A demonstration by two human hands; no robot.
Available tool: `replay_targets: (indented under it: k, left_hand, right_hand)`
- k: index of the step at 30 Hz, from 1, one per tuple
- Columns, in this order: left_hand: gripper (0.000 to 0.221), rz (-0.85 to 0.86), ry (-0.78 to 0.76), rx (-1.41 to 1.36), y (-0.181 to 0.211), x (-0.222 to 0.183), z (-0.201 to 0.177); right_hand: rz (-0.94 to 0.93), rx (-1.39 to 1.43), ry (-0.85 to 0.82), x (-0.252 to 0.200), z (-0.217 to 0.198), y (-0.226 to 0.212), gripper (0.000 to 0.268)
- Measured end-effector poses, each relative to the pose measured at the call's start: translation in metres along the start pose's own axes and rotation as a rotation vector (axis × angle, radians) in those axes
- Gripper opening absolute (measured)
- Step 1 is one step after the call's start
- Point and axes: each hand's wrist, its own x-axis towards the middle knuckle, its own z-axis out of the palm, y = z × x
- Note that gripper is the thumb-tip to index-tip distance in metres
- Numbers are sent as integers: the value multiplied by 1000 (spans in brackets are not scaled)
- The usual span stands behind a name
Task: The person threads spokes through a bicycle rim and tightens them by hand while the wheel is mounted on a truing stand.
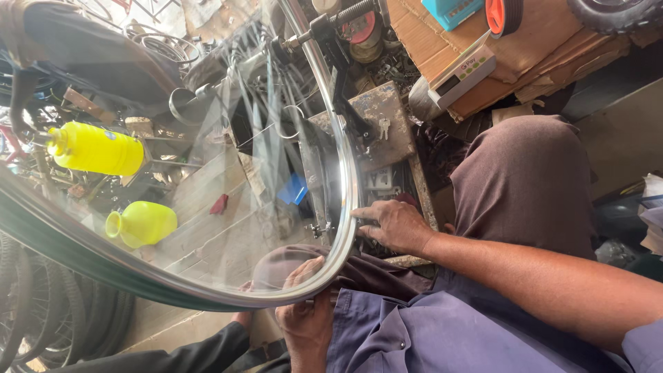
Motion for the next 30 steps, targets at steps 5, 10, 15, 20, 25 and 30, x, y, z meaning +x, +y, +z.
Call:
replay_targets:
  k: [5,10,15,20,25,30]
  left_hand:
    - [26,-137,-19,-55,4,-1,0]
    - [26,-187,-28,-67,5,0,0]
    - [29,19,-8,4,5,2,-1]
    - [28,17,1,-39,5,3,1]
    - [28,-144,-23,2,4,1,1]
    - [27,-331,-12,-246,-5,-4,6]
  right_hand:
    - [-36,-5,23,0,1,2,44]
    - [-52,-28,34,1,2,4,43]
    - [-50,-32,33,1,2,4,43]
    - [-73,-12,57,1,3,5,43]
    - [-64,-20,52,1,2,5,42]
    - [-31,-14,7,2,1,2,43]
